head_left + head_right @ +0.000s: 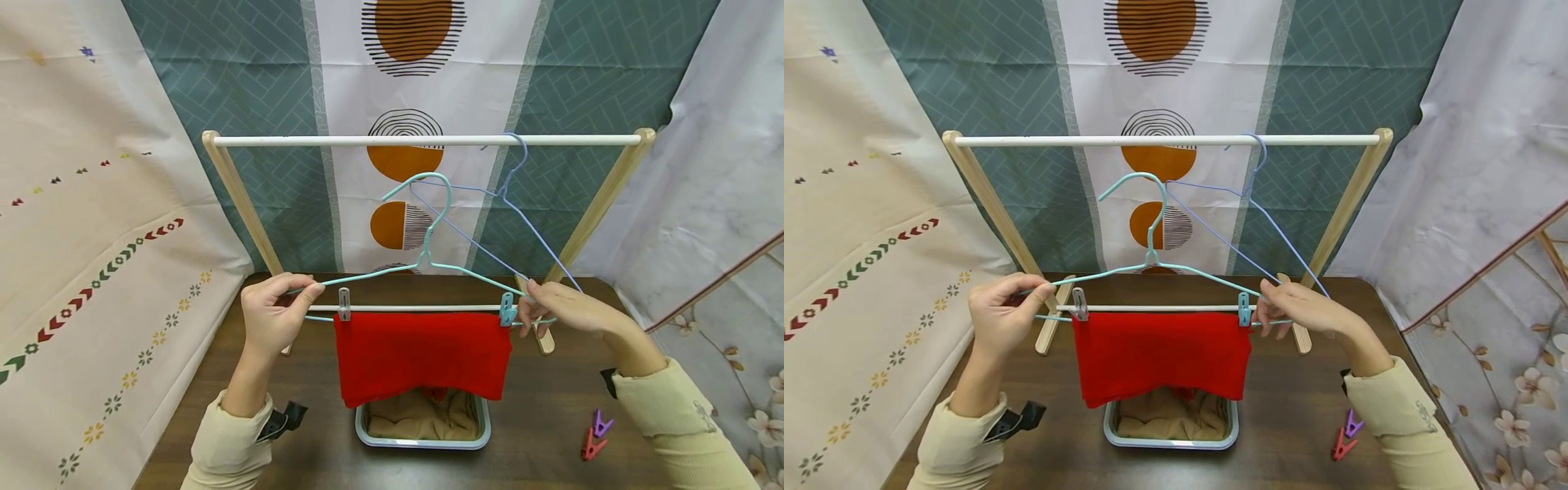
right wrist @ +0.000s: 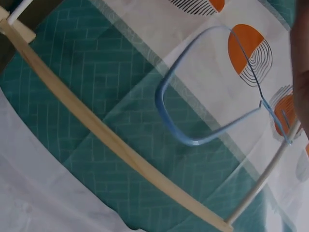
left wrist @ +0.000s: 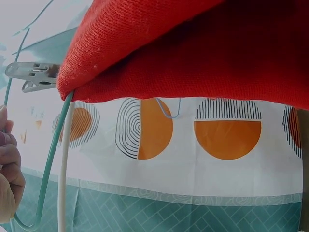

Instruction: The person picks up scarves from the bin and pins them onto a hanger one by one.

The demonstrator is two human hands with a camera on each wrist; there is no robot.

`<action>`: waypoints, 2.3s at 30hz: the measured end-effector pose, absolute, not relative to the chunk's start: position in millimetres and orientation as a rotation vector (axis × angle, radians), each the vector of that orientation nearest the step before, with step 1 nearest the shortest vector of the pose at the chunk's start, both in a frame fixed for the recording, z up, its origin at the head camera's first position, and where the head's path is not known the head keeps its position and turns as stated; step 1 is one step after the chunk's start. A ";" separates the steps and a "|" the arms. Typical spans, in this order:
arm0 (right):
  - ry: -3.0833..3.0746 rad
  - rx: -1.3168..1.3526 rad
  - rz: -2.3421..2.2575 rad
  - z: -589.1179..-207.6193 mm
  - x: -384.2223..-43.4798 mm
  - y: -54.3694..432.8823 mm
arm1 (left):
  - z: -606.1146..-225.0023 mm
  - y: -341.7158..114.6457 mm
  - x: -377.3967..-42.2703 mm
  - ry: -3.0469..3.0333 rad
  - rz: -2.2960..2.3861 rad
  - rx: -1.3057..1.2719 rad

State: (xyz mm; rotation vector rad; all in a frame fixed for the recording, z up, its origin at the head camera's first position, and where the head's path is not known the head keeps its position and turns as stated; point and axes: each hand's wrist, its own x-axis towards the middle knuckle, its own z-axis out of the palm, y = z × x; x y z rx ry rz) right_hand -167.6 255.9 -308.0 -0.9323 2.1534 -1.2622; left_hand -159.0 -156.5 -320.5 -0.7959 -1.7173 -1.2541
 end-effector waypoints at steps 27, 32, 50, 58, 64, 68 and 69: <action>2.070 -1.084 -1.691 -320.2 -142.3 248.7 | -318.6 -159.2 -165.9 -1.798 -1.002 -0.782; 2.104 -1.009 -1.740 -322.0 -139.4 248.7 | -324.5 -165.0 -164.2 -1.740 -0.987 -0.681; 2.387 -0.605 -1.747 -317.8 -141.1 224.1 | -367.3 -230.8 -210.8 -2.062 -1.436 -0.031; 2.377 -0.515 -1.773 -313.6 -145.0 208.2 | -386.0 -254.7 -257.6 -2.201 -1.490 0.100; 2.462 -0.484 -1.734 -312.2 -149.2 193.9 | -380.7 -259.0 -270.5 -2.236 -1.569 0.133; 2.486 -0.437 -1.751 -308.9 -151.2 183.2 | -379.3 -255.2 -276.7 -2.227 -1.508 0.145; 2.482 -0.430 -1.764 -307.8 -151.8 180.5 | -379.8 -253.4 -278.1 -2.214 -1.487 0.145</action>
